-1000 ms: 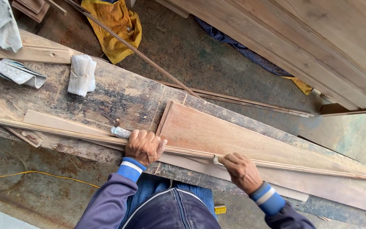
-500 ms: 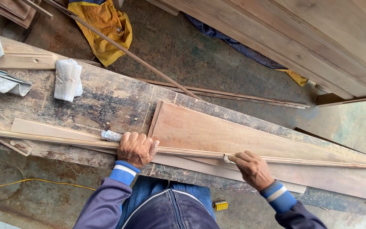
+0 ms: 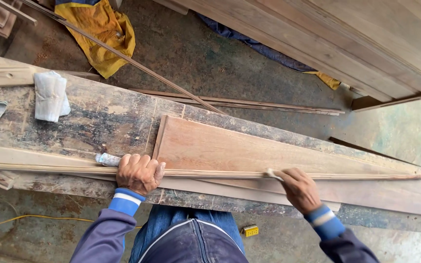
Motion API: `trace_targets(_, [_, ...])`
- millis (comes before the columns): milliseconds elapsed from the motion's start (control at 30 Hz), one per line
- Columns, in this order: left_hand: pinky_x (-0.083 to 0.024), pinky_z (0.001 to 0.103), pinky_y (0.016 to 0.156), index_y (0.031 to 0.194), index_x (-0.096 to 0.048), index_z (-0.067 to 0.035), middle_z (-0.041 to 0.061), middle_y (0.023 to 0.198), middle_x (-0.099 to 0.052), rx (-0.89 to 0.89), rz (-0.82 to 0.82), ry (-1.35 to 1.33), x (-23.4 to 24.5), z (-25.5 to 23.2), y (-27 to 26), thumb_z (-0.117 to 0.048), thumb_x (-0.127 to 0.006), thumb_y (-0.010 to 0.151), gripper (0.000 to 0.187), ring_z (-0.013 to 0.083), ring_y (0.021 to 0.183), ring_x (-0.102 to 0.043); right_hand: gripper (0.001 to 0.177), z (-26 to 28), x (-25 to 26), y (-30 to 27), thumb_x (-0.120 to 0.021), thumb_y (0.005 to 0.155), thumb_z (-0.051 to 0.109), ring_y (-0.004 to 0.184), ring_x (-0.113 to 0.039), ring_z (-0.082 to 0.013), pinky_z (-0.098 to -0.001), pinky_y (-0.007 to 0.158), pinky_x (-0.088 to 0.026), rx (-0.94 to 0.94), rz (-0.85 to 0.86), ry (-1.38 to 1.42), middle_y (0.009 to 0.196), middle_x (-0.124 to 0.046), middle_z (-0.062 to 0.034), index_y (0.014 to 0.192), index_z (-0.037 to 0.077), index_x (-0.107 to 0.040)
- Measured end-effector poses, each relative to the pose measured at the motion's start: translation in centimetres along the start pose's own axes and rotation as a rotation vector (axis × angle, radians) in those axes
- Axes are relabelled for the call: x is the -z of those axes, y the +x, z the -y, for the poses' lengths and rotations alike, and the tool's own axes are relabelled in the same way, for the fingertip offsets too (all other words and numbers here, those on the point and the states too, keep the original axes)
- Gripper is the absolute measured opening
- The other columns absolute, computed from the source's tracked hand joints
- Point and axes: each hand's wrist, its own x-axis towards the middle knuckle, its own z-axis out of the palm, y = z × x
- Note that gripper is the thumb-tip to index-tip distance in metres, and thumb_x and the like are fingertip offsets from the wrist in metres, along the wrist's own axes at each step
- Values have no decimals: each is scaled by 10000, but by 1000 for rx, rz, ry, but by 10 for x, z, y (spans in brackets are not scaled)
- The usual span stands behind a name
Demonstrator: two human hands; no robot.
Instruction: Sanding and cleaning several narrow strips of wood using sandpaper and a cloth.
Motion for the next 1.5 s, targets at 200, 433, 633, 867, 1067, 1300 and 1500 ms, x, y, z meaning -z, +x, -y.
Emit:
trace_targets(200, [-415,457,712,644,-523,-147,56,661,-498,-11,14,18,-4,-6,0,-313,-708,873,338,282,686,-523,345,35,2,-6,-702,862,55,862,-638,-264,-386,762,-533,-135,-354,-24,1052,-683,-89,1207,76,-697])
trace_targets(433, [-420,466,736,674,-518,-151,68,698,-517,-10,-3,29,-13,0,-9,-360,-702,892,354,292,715,-531,478,104,-24,45,-669,821,-11,945,-629,-311,-415,838,-508,-102,-432,6,1259,-664,-147,1291,64,-626])
trace_targets(633, [-419,482,749,694,-543,-134,87,713,-509,-156,202,18,0,32,-17,-624,-601,881,527,289,714,-501,472,114,-33,48,-640,831,-7,855,-608,-284,-405,790,-514,-184,-406,-149,1124,-667,-74,1284,121,-662])
trace_targets(867, [-386,415,728,816,-586,-100,64,799,-531,-343,112,6,70,125,-20,-621,-650,822,525,263,764,-506,456,120,-35,51,-634,810,-14,853,-600,-285,-411,780,-516,-145,-397,-215,1144,-675,-85,1250,105,-663])
trace_targets(1067, [-376,390,651,705,-502,-168,16,692,-475,-349,61,34,59,128,-21,-633,-710,842,527,220,666,-505,433,150,-21,68,-653,815,25,881,-605,-298,-415,800,-508,-192,-384,-216,1242,-685,-117,1233,138,-673])
trace_targets(1300, [-379,397,611,619,-487,-179,13,630,-456,-286,90,51,58,126,-21,-639,-715,807,547,221,610,-497,526,175,-33,104,-652,753,43,1013,-615,-267,-443,907,-495,113,-262,-101,1201,-660,-54,1275,106,-659])
trace_targets(1500, [-382,400,622,619,-488,-176,18,646,-469,-262,73,56,56,123,-21,-643,-720,784,547,228,626,-508,517,161,-31,108,-656,745,45,1000,-610,-279,-427,879,-506,168,-183,2,1178,-652,-83,1262,67,-660])
